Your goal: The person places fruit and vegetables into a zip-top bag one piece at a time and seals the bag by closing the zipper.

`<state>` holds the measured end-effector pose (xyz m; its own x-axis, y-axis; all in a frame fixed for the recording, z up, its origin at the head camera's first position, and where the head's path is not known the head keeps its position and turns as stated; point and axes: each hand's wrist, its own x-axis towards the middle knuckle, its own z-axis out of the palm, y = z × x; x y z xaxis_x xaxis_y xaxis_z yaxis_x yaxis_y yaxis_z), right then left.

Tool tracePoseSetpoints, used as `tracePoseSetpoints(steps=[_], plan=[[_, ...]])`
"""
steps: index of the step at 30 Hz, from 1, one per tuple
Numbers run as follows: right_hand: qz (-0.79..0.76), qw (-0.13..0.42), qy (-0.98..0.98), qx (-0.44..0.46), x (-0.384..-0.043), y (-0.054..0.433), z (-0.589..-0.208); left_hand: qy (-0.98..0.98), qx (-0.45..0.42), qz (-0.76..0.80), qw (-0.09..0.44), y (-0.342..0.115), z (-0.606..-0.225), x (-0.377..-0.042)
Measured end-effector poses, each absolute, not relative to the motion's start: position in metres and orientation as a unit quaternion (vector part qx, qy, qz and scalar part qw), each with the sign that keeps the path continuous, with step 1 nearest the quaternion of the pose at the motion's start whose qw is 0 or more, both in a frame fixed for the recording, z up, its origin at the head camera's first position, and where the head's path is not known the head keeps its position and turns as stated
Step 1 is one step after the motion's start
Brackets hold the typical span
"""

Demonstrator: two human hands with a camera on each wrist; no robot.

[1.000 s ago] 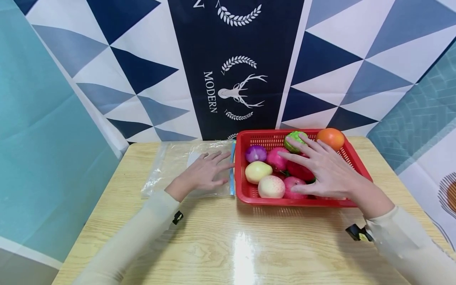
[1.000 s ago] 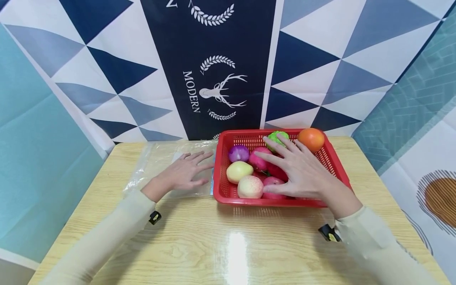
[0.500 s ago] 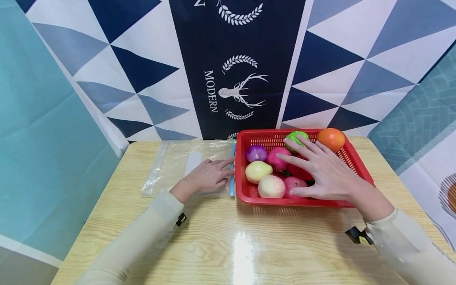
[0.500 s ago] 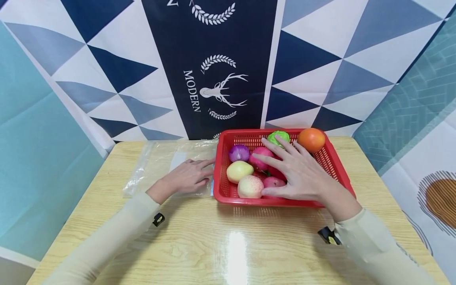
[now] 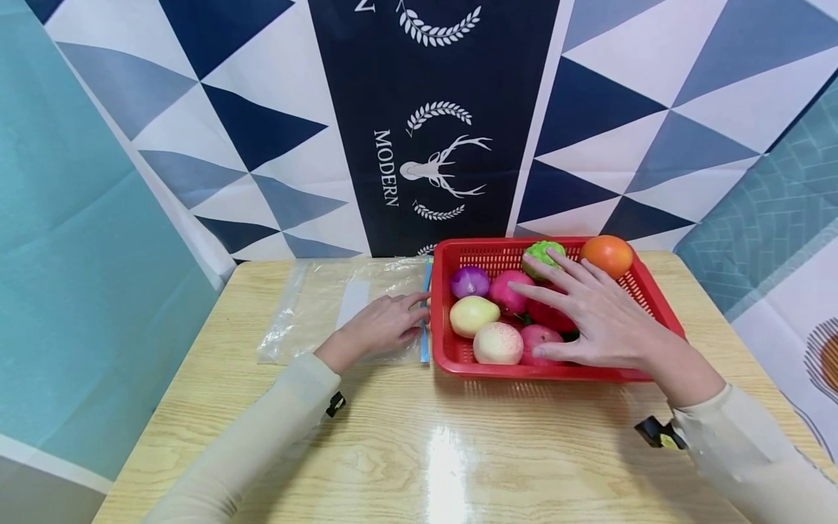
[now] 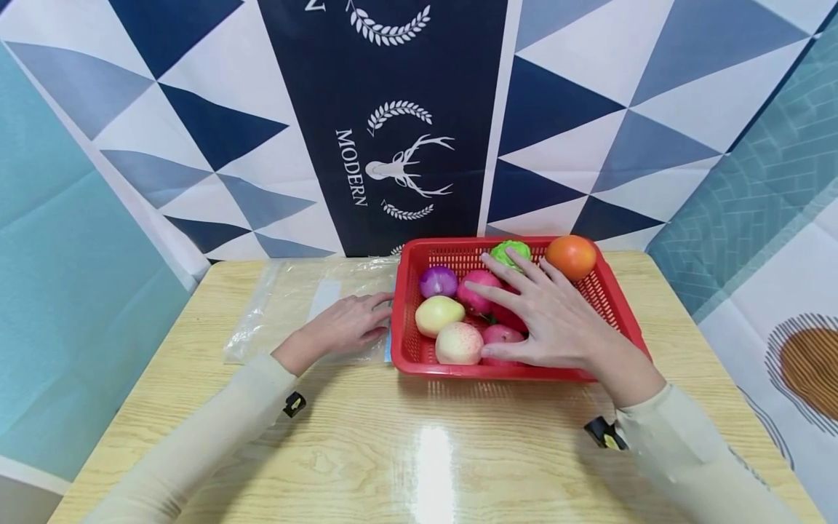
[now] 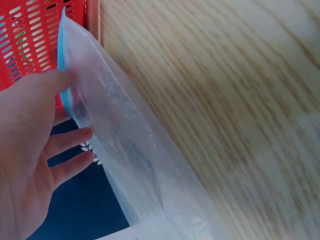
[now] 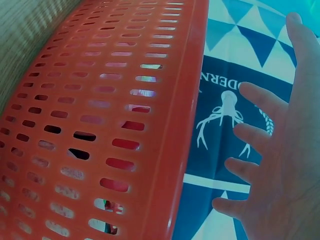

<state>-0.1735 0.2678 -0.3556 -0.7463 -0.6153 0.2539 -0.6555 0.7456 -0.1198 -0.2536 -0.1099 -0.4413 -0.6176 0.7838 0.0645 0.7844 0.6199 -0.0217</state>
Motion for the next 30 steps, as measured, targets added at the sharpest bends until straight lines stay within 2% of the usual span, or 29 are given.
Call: tracePoseSetpoints(steps=[6,25,30], plan=[[0.101,0.096,-0.93,0.34,-0.173,0.266,-0.356,-0.892,-0.448,-0.026,0.056,-0.113,-0.44,-0.252],[0.094,0.103,-0.928,0.345,-0.174,0.265,-0.355,-0.829,-0.514,-0.08,0.207,-0.143,-0.438,-0.251],[0.096,0.101,-0.929,0.343,-0.173,0.263,-0.355,-0.817,-0.522,-0.094,0.227,-0.149,-0.435,-0.249]])
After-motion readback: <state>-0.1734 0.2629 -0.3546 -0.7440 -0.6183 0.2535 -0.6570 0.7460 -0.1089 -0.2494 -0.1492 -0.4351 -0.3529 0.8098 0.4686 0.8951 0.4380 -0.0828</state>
